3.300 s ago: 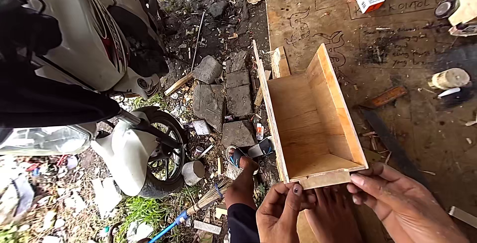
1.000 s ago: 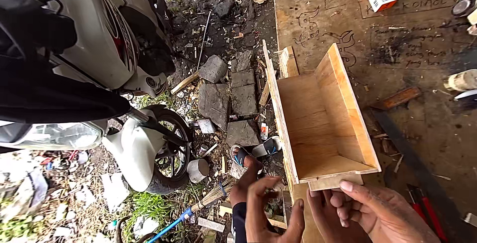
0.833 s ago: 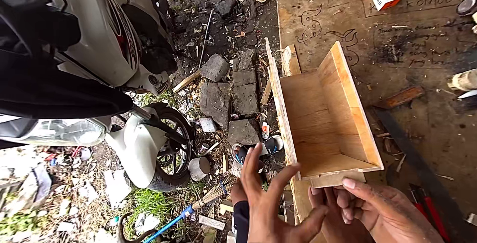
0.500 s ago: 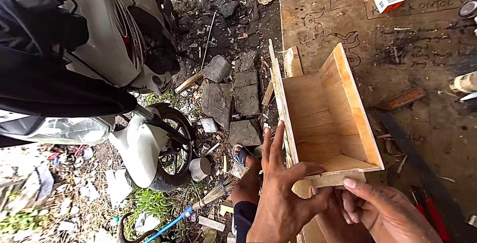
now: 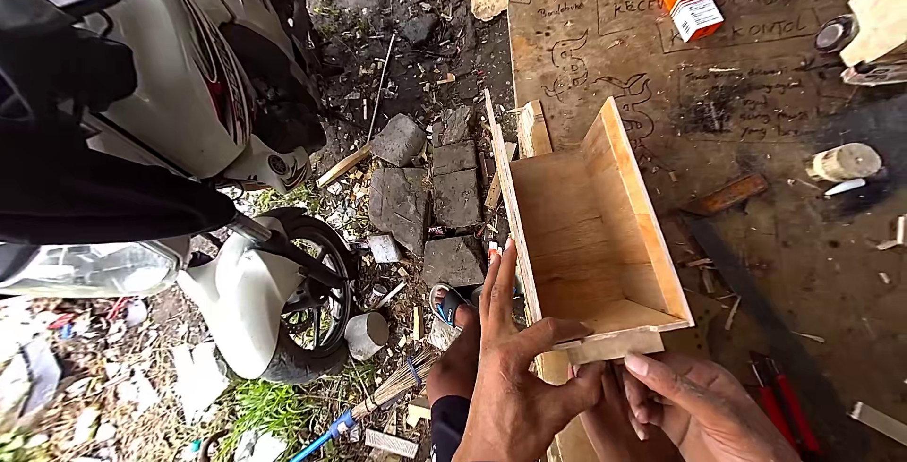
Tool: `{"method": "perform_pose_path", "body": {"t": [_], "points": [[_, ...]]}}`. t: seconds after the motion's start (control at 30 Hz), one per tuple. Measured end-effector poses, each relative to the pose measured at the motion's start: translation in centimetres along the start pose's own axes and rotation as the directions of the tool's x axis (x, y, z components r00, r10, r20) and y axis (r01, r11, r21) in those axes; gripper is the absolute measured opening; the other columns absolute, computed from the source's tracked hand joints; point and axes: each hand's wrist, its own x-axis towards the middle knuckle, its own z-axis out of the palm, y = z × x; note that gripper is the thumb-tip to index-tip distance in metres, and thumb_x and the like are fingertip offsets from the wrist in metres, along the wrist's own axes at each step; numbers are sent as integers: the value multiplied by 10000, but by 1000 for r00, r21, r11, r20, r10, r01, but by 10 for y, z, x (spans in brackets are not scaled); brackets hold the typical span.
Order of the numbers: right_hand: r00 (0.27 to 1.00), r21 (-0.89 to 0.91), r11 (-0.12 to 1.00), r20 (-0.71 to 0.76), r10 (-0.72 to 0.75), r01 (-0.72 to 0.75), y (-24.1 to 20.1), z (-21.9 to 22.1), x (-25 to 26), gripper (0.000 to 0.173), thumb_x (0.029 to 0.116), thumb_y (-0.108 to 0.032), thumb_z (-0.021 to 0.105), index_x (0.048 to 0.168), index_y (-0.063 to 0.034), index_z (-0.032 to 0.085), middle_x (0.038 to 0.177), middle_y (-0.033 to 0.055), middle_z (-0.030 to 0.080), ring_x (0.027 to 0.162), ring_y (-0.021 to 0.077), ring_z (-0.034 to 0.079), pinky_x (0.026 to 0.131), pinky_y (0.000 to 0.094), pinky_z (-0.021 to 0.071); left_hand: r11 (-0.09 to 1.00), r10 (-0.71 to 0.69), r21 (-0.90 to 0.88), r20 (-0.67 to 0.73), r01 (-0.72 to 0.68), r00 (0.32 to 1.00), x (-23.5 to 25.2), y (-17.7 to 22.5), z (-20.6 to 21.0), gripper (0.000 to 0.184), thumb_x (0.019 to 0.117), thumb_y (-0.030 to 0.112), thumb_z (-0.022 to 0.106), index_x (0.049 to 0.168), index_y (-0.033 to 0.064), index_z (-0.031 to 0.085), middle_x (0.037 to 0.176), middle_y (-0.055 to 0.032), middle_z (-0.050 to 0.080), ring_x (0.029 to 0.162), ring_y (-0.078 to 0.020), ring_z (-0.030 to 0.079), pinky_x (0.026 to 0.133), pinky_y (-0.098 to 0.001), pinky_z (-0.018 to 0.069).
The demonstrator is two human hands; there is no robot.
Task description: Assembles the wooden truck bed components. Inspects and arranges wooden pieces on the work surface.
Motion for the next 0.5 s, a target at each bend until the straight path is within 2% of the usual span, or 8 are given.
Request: {"method": "perform_pose_path", "body": {"t": [0.3,0.5], "points": [[1000,7,1000,-5,-17,17,0,1,1,268,1007,-32,533,842,-57,743,715,31,707,615,92,653,615,248,574,1000,-4,-7,3,4,1000,0,1,-1,213,764,375,892,953,347,799,1685,-145,241,1564,-370,171,1247,-534,270],[998,-20,1000,-56,-20,19,-2,6,0,315,1022,-25,500,810,-61,732,680,20,700,591,81,647,600,230,567,1000,-6,-9,17,6,1000,-1,0,-2,215,767,360,897,959,331,803,1686,-150,236,1562,-352,194,1242,-501,313]]}}
